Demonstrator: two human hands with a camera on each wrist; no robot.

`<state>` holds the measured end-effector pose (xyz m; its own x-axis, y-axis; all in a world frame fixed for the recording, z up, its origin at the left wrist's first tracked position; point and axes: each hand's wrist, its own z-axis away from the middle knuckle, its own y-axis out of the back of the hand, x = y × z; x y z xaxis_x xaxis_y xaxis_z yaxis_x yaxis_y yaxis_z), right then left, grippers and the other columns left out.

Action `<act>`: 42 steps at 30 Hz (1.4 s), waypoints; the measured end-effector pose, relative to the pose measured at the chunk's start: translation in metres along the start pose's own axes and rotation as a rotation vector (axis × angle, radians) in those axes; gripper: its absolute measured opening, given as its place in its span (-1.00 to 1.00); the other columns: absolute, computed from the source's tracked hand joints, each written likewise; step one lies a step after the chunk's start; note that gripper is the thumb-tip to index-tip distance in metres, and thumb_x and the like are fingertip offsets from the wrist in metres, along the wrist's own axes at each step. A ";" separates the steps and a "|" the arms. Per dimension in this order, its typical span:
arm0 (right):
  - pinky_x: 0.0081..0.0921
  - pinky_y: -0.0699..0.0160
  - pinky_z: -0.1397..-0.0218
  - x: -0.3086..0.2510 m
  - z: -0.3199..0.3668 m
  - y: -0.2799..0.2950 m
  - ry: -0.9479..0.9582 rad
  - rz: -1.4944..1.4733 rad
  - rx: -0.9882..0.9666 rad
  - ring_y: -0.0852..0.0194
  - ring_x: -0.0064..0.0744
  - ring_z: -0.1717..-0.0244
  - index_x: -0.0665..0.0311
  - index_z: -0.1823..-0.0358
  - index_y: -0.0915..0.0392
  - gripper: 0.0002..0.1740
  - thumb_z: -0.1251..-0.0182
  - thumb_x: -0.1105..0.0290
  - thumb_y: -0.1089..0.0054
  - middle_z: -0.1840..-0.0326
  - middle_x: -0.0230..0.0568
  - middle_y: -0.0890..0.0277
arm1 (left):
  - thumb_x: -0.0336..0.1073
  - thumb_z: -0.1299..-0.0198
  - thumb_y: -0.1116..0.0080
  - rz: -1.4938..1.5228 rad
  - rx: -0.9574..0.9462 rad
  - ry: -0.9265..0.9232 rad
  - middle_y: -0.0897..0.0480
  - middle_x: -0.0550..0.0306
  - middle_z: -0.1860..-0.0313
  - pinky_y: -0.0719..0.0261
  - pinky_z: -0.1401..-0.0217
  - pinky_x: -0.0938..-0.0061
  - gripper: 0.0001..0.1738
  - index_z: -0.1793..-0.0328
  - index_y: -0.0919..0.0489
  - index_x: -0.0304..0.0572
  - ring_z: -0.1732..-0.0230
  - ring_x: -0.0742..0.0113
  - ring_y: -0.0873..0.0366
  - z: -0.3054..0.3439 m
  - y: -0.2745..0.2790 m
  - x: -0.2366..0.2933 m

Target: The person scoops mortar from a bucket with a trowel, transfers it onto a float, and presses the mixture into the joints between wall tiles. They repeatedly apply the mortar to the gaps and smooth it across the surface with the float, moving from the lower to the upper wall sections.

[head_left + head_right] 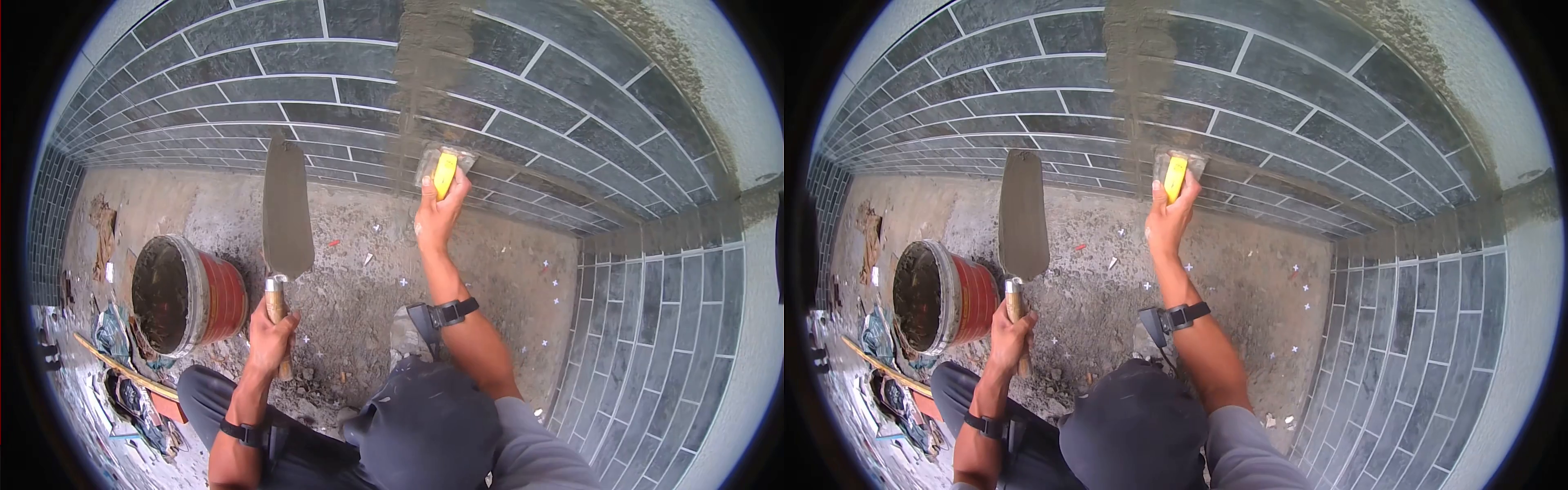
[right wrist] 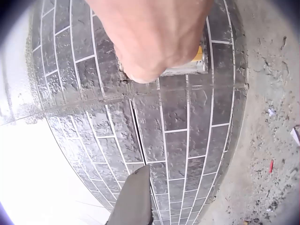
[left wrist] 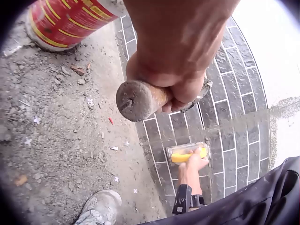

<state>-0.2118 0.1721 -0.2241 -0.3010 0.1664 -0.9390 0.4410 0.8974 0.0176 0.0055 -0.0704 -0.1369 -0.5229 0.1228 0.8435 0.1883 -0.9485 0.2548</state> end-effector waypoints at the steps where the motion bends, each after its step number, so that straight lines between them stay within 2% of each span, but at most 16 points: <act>1: -0.27 -0.44 -0.16 -0.002 0.000 -0.001 0.022 0.039 0.024 -0.52 -0.11 -0.08 0.29 -0.32 -0.23 -0.46 -0.40 0.39 -0.22 -0.13 0.06 -0.46 | -0.40 -0.16 -0.21 -0.012 -0.008 0.005 -0.41 0.30 0.52 -0.36 0.63 0.56 -0.76 0.14 -0.38 -0.16 0.65 0.52 -0.38 -0.001 0.001 -0.001; 10: -0.26 -0.45 -0.14 0.001 0.003 0.018 -0.158 0.035 -0.108 -0.56 -0.09 -0.05 0.32 -0.27 -0.28 -0.43 -0.28 0.45 -0.29 -0.03 0.06 -0.54 | -0.41 -0.16 -0.24 0.047 -0.023 -0.001 -0.44 0.27 0.57 -0.39 0.63 0.54 -0.77 0.18 -0.39 -0.20 0.67 0.50 -0.40 -0.001 -0.004 0.001; 14: -0.24 -0.46 -0.14 -0.021 0.006 0.030 -0.111 0.003 -0.089 -0.56 -0.04 -0.07 0.32 -0.27 -0.28 -0.42 -0.26 0.44 -0.32 -0.06 0.08 -0.54 | -0.42 -0.16 -0.25 0.012 -0.040 -0.021 -0.44 0.27 0.57 -0.39 0.63 0.55 -0.78 0.19 -0.39 -0.21 0.66 0.51 -0.40 -0.001 -0.007 0.002; 16: -0.20 -0.46 -0.13 -0.028 -0.002 0.026 0.024 0.133 -0.071 -0.56 0.03 -0.07 0.32 -0.28 -0.28 -0.40 -0.25 0.43 -0.33 -0.08 0.10 -0.54 | -0.42 -0.15 -0.24 0.034 -0.055 -0.003 -0.44 0.27 0.56 -0.40 0.62 0.54 -0.78 0.21 -0.39 -0.21 0.65 0.52 -0.40 0.001 -0.009 0.007; 18: -0.17 -0.46 -0.12 -0.025 -0.008 0.028 0.044 0.149 -0.039 -0.57 0.08 -0.05 0.31 -0.27 -0.29 -0.41 -0.26 0.41 -0.33 -0.07 0.10 -0.54 | -0.42 -0.15 -0.24 0.021 -0.050 -0.002 -0.44 0.27 0.56 -0.40 0.61 0.55 -0.79 0.22 -0.39 -0.20 0.65 0.52 -0.40 0.001 -0.009 0.009; 20: -0.16 -0.46 -0.11 -0.027 -0.007 0.037 -0.128 0.234 -0.060 -0.57 0.09 -0.04 0.30 -0.26 -0.30 -0.44 -0.28 0.41 -0.31 -0.04 0.11 -0.56 | -0.42 -0.14 -0.23 0.012 -0.052 -0.005 -0.44 0.27 0.55 -0.40 0.61 0.55 -0.79 0.23 -0.39 -0.19 0.66 0.51 -0.40 -0.001 -0.009 0.007; 22: -0.20 -0.46 -0.13 -0.008 0.000 0.053 -0.181 0.282 -0.051 -0.59 0.01 -0.03 0.30 -0.28 -0.30 -0.45 -0.30 0.43 -0.28 -0.02 0.09 -0.57 | -0.43 -0.14 -0.23 0.029 -0.032 -0.032 -0.43 0.28 0.56 -0.38 0.62 0.56 -0.79 0.24 -0.38 -0.18 0.66 0.52 -0.38 -0.003 -0.008 0.002; 25: -0.38 -0.40 -0.23 0.003 -0.002 0.088 -0.134 0.122 0.006 -0.48 -0.31 -0.11 0.32 -0.33 -0.29 -0.45 -0.35 0.45 -0.23 -0.09 -0.05 -0.53 | -0.43 -0.15 -0.22 0.025 -0.042 -0.029 -0.42 0.29 0.57 -0.36 0.62 0.56 -0.80 0.25 -0.39 -0.17 0.67 0.52 -0.37 -0.003 -0.008 0.003; 28: -0.37 -0.40 -0.21 0.000 -0.023 0.121 -0.090 0.094 0.121 -0.42 -0.31 -0.13 0.36 -0.30 -0.29 -0.49 -0.40 0.41 -0.20 -0.13 -0.05 -0.47 | -0.43 -0.15 -0.21 0.001 -0.046 -0.018 -0.42 0.29 0.57 -0.35 0.62 0.56 -0.81 0.25 -0.39 -0.17 0.66 0.52 -0.37 -0.003 -0.006 -0.003; 32: -0.35 -0.43 -0.18 0.012 -0.048 0.132 -0.079 0.058 0.138 -0.45 -0.28 -0.07 0.34 -0.28 -0.30 -0.52 -0.41 0.38 -0.19 -0.10 -0.06 -0.48 | -0.43 -0.15 -0.21 0.012 -0.052 -0.013 -0.43 0.29 0.57 -0.35 0.62 0.56 -0.82 0.26 -0.39 -0.16 0.67 0.52 -0.36 -0.006 -0.008 -0.004; 34: -0.36 -0.44 -0.15 0.015 -0.038 0.130 -0.112 0.273 0.112 -0.49 -0.21 -0.03 0.32 -0.26 -0.33 -0.55 -0.42 0.37 -0.18 -0.03 -0.09 -0.51 | -0.42 -0.15 -0.21 0.020 -0.060 -0.009 -0.43 0.29 0.57 -0.35 0.62 0.56 -0.82 0.26 -0.39 -0.16 0.67 0.52 -0.36 -0.006 -0.009 -0.006; 35: -0.41 -0.51 -0.03 0.031 -0.031 0.133 -0.159 0.324 0.061 -0.54 -0.26 0.12 0.27 -0.25 -0.36 -0.58 -0.42 0.36 -0.17 0.06 -0.15 -0.54 | -0.42 -0.15 -0.21 0.018 -0.059 -0.008 -0.43 0.29 0.57 -0.35 0.63 0.56 -0.82 0.26 -0.39 -0.16 0.67 0.52 -0.37 -0.007 -0.010 -0.008; 36: -0.41 -0.51 -0.03 0.028 -0.025 0.137 -0.157 0.324 0.068 -0.54 -0.26 0.12 0.27 -0.25 -0.36 -0.58 -0.42 0.36 -0.17 0.06 -0.15 -0.54 | -0.42 -0.15 -0.22 0.013 -0.058 -0.011 -0.43 0.29 0.57 -0.34 0.64 0.56 -0.81 0.25 -0.39 -0.16 0.67 0.52 -0.37 -0.009 -0.009 -0.007; 38: -0.47 -0.56 0.12 0.017 -0.018 0.140 -0.485 -0.179 0.126 -0.55 -0.40 0.24 0.25 -0.24 -0.39 -0.62 -0.45 0.37 -0.14 0.13 -0.21 -0.56 | -0.41 -0.15 -0.22 0.029 -0.067 -0.040 -0.43 0.28 0.57 -0.34 0.65 0.56 -0.81 0.24 -0.39 -0.16 0.68 0.52 -0.37 -0.009 -0.010 -0.001; 39: -0.48 -0.57 0.25 0.011 -0.021 0.146 -0.463 -0.387 0.185 -0.52 -0.49 0.34 0.24 -0.22 -0.40 -0.67 -0.50 0.36 -0.09 0.18 -0.25 -0.55 | -0.41 -0.16 -0.22 0.050 -0.070 -0.052 -0.43 0.28 0.57 -0.34 0.67 0.56 -0.80 0.23 -0.39 -0.16 0.69 0.52 -0.37 -0.006 -0.011 0.000; 42: -0.35 -0.59 0.18 -0.008 -0.047 0.159 -0.596 -0.823 0.197 -0.51 -0.38 0.30 0.23 -0.15 -0.39 -0.72 -0.58 0.24 0.05 0.21 -0.23 -0.51 | -0.40 -0.16 -0.23 0.046 -0.045 -0.024 -0.43 0.27 0.58 -0.33 0.70 0.56 -0.79 0.20 -0.39 -0.17 0.70 0.51 -0.37 -0.004 -0.006 -0.005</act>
<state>-0.1792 0.3327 -0.1970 -0.1279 -0.7458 -0.6537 0.4352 0.5501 -0.7127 0.0037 -0.0667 -0.1449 -0.4948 0.0853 0.8648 0.1736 -0.9654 0.1946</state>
